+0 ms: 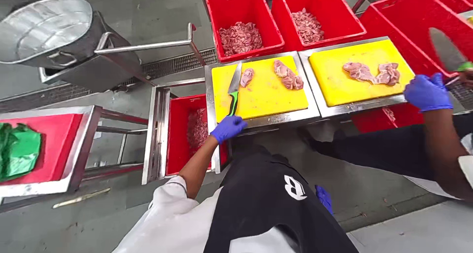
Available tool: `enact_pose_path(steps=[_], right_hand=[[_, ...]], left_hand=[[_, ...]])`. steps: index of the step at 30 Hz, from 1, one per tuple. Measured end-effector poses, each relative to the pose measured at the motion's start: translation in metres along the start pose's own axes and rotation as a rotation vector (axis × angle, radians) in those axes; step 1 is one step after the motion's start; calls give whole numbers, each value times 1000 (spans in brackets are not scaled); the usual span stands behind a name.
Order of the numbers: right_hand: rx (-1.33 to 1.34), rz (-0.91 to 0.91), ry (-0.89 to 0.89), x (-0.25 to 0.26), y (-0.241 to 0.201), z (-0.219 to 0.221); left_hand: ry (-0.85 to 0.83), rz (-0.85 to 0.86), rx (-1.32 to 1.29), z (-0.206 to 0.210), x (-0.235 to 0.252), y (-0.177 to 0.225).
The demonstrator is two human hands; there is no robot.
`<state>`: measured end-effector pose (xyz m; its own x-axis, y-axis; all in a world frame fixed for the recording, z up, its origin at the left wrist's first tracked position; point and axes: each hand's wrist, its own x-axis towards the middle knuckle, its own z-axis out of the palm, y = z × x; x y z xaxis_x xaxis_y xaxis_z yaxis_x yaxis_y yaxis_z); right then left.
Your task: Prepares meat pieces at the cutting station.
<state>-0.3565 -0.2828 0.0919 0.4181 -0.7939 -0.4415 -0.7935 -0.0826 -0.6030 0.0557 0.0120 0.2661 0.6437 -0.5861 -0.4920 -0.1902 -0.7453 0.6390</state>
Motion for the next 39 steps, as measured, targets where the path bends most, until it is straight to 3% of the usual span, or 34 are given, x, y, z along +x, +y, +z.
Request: enact_pose_path(steps=[2,5,9,13,21,26,30,35,39], right_hand=[[-15,-10,-146,30,0,3],[-36,-98,-149,46,-37,6],[-28,-222,-126,49,-68,7],[-20,-268,-90,41,-72,9],[31,-218,-69,33,-70,13],[68,-241,-21,42,-89,6],[126,-311,-36,46,-109,11],[30,-574,-173,61,-160,22],[202,-519,-73,49,-163,12]], left_hand=[[254,-182,159,-10,29,-14],[356,-346,124,-10,61,-32],[357,-355,-14,-15,70,-22],[362,-359,-266,-23,74,-22],[121,-123,-275,12,90,19],[264,-133,-381,4,86,16],[344,-261,-236,-18,77,13],[356,-413,82,-30,86,16],[315,-371,206,-10,95,1]])
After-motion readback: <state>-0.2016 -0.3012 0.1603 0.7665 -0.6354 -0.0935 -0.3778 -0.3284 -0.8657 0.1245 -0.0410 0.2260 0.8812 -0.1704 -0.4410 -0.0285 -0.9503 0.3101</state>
